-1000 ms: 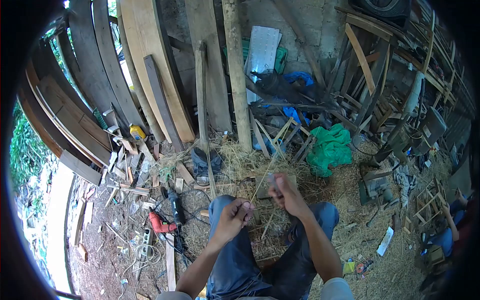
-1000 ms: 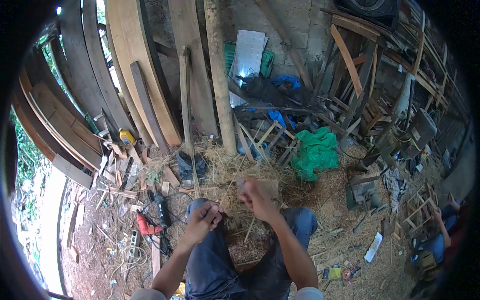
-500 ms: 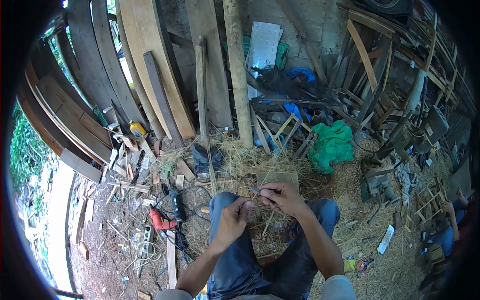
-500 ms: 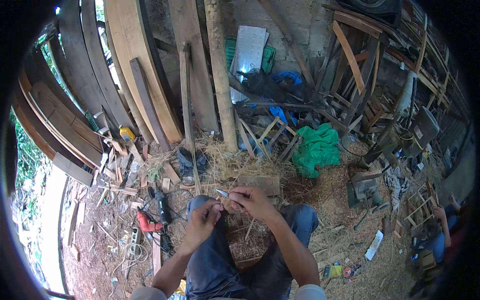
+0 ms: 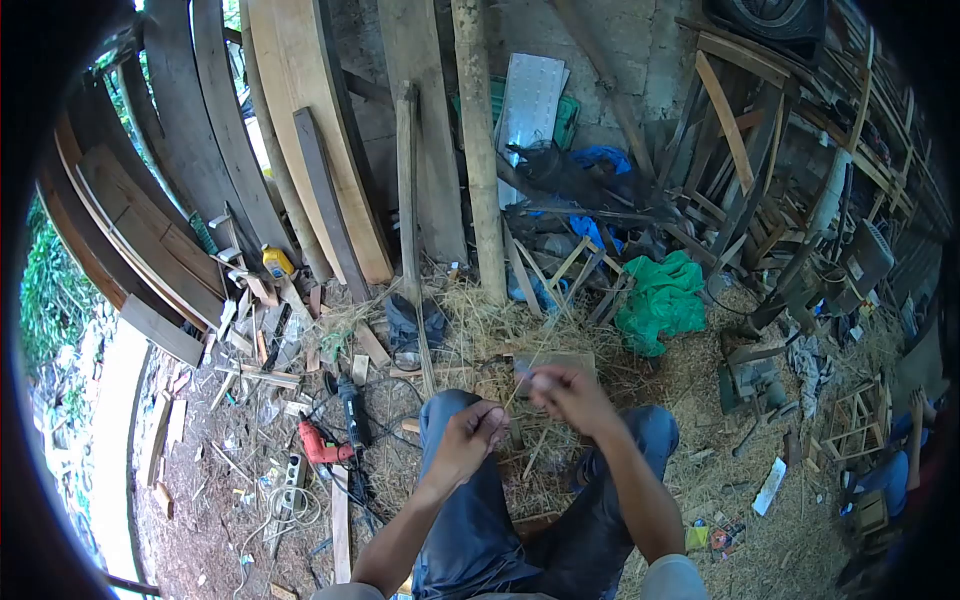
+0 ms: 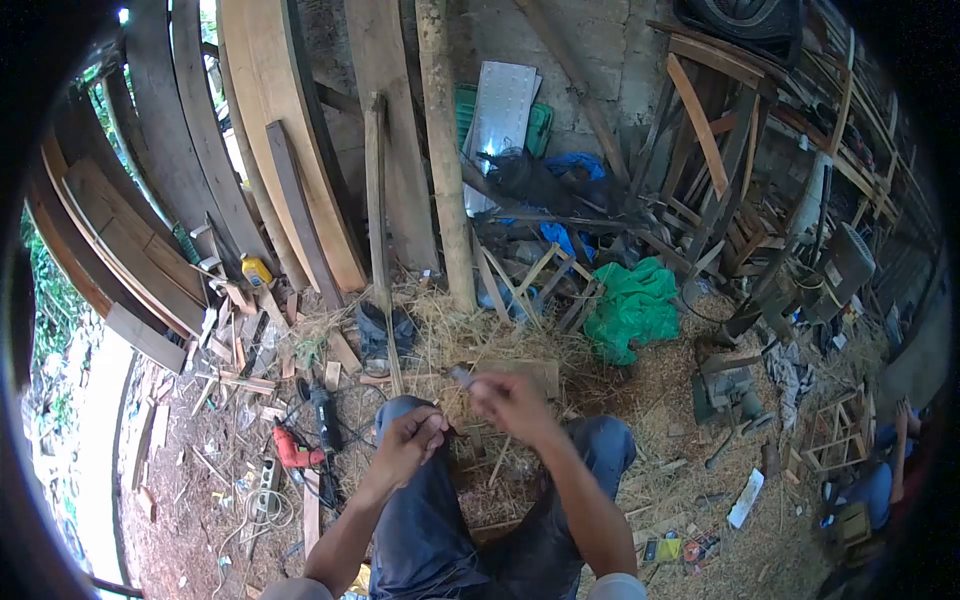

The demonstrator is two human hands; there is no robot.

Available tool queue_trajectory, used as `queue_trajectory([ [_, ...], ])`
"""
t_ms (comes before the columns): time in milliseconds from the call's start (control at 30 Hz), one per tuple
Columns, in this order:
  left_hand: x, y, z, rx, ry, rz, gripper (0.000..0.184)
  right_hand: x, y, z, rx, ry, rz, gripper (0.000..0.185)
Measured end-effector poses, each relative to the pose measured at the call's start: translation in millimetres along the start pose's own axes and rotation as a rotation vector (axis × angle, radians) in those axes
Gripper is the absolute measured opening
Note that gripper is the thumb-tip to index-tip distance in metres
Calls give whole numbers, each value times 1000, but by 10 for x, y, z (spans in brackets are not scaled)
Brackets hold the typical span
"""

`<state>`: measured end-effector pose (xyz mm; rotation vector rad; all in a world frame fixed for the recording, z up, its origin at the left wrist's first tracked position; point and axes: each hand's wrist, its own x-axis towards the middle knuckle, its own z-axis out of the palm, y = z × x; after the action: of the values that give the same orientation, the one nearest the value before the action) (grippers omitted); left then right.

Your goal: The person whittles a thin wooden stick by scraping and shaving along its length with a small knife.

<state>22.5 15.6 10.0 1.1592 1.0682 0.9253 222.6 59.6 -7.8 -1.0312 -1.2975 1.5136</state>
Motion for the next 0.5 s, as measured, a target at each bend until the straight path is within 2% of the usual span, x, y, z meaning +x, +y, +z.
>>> queue_trajectory([
  [67, 53, 7, 24, -50, -31, -4, 18, -66, -133, 236, 34, -140, 30, 24],
  [300, 33, 29, 26, -88, -78, -29, 16, 13, -95, 75, 69, -133, 156, 22],
  [500, -3, -13, 61, -59, -58, -23, 20, 75, -26, -33, 30, -66, 104, 21],
])
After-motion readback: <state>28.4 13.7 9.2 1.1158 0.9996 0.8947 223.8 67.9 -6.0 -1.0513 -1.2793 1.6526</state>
